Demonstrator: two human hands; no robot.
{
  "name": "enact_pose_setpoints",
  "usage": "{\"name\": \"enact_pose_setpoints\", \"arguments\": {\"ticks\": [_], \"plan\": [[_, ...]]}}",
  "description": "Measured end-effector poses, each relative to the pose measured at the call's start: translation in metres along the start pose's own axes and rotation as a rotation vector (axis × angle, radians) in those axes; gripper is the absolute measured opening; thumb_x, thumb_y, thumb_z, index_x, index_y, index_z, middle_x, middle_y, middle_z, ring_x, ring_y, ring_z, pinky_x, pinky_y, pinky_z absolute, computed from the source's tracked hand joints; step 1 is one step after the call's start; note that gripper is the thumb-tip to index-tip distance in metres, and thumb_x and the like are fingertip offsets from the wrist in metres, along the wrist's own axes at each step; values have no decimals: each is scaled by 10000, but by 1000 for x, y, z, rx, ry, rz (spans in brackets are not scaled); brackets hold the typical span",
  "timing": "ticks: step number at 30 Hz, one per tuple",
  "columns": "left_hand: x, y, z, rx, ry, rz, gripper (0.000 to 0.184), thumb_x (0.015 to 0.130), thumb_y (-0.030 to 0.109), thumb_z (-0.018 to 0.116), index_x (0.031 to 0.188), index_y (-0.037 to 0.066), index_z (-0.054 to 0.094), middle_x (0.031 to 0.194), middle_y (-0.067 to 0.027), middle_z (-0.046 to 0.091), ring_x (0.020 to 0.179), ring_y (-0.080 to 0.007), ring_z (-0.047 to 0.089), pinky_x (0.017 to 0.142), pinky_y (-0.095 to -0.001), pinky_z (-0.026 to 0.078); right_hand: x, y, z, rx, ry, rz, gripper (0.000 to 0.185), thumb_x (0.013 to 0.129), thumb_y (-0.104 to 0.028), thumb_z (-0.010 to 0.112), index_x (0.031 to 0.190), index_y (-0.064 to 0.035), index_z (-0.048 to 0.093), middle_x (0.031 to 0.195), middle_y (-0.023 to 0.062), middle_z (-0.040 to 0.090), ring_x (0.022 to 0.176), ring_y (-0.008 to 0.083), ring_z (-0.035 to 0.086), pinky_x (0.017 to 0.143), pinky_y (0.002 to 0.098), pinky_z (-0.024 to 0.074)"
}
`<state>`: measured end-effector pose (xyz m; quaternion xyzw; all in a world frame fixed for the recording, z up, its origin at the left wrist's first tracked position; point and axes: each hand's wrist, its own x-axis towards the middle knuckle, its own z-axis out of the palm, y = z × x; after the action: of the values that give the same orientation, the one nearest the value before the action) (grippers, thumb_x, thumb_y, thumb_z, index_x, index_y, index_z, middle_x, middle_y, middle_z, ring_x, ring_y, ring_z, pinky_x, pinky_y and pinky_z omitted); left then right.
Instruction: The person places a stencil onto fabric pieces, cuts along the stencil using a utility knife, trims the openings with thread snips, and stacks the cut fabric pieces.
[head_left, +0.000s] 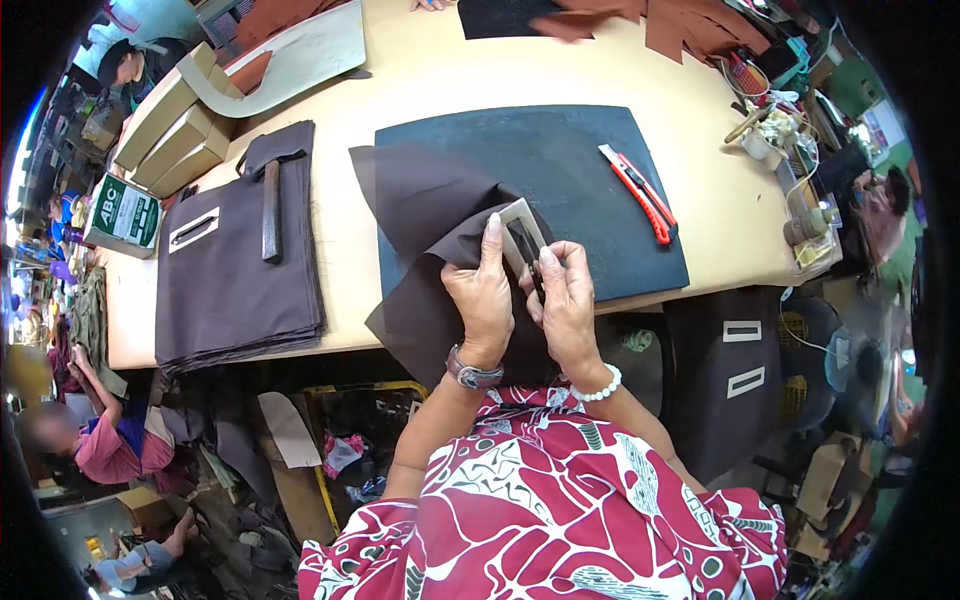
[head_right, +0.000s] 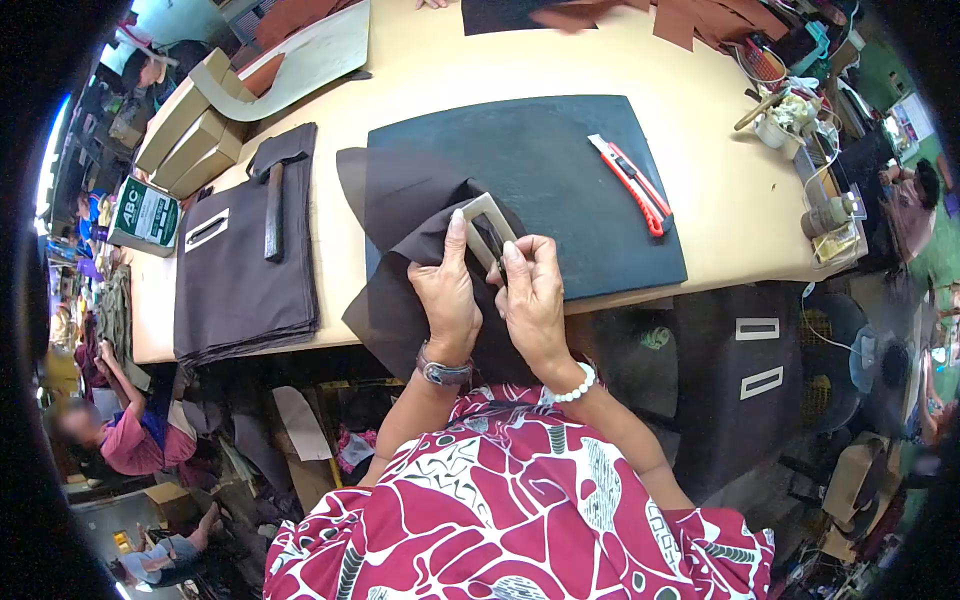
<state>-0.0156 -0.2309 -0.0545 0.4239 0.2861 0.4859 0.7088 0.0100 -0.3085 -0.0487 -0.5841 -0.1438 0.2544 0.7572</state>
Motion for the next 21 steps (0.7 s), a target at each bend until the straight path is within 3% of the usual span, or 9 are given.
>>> {"name": "enact_pose_setpoints", "arguments": {"ticks": [2,14,20,21], "plan": [[-8,5,-1,-35,-26,-81,124,882,119,636,930,7,658,876,-4,652,727,-63,571,634,-230,462,2,0,3,47,18,-45,175,977,-221,459,980,-52,413,715,30,540,458,20,377,386,176,298],[-8,11,-4,-79,-77,-80,110,866,89,644,944,12,652,907,-5,641,785,-74,563,699,-239,449,1,8,5,266,17,-38,107,950,-131,516,970,-80,424,725,20,540,485,-9,355,399,152,255],[6,6,-5,-99,-130,-148,138,861,95,649,975,17,653,946,-18,653,835,-90,591,756,-243,464,9,-5,-8,245,-12,75,125,950,-164,519,1007,-75,453,721,20,552,500,-7,370,423,140,272],[11,6,-6,-95,-138,-155,146,861,96,649,983,16,652,956,-22,655,843,-93,596,766,-244,466,11,-6,-23,92,-18,21,172,953,-179,510,1063,-53,470,743,26,574,545,24,441,457,174,351]]}}
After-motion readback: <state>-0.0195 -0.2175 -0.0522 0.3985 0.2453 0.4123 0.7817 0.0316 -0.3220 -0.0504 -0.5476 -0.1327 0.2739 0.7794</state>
